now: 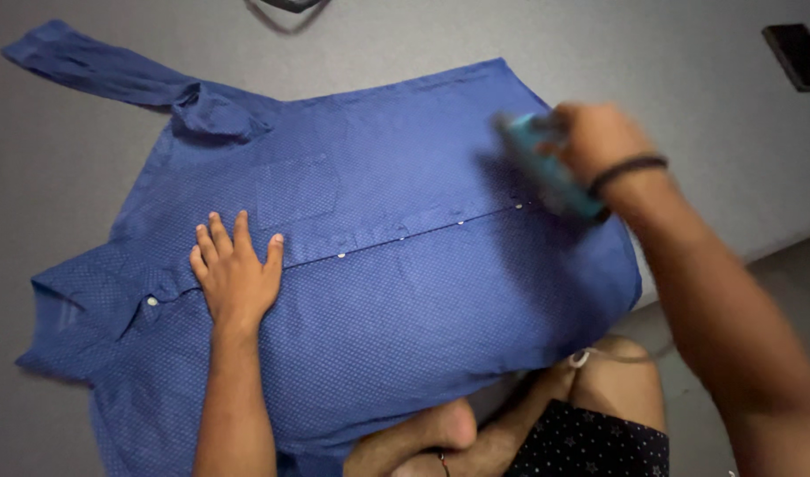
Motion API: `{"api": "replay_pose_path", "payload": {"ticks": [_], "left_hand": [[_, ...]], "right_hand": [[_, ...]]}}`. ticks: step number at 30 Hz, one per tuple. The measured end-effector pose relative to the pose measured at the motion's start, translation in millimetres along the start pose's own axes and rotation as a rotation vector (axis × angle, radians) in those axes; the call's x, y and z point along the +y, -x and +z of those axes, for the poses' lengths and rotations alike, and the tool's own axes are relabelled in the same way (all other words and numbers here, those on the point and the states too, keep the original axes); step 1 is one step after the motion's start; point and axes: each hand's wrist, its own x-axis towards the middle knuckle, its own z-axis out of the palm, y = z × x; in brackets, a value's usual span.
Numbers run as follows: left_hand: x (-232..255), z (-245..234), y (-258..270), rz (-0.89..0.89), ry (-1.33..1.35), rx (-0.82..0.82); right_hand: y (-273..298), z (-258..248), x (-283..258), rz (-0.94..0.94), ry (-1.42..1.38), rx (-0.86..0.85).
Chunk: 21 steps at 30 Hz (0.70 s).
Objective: The person irons a blue button-up shirt laid out on a bed. They use a handheld iron to smooth the front placket, pocket, and upper body, occasionally adjusting the fabric with their left hand.
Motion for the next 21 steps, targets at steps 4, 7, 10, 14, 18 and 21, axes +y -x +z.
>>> {"api": "replay_pose_path", "payload": {"ticks": [4,7,10,14,18,21], "left_hand": [[-1,1,0,0.008,0.005,0.016],[-1,1,1,0.028,-0.006,0.029],[-3,1,1,0.03,0.009,0.034],[-1,0,1,0.029,0.006,0.025],[-2,1,0,0.03,0.007,0.037],[-4,4,1,0.026,0.016,0.038]], "right_hand": [[87,13,-76,-0.203,0.056,-0.364],[133,21,-96,-0.314,0.205,-0.423],[130,29,-86,-0.214,0.162,-0.373],[115,24,-36,0.014,0.163,-0.241],[101,7,20,0.238,0.163,-0.151],[93,0,45,0.418,0.238,-0.112]]}}
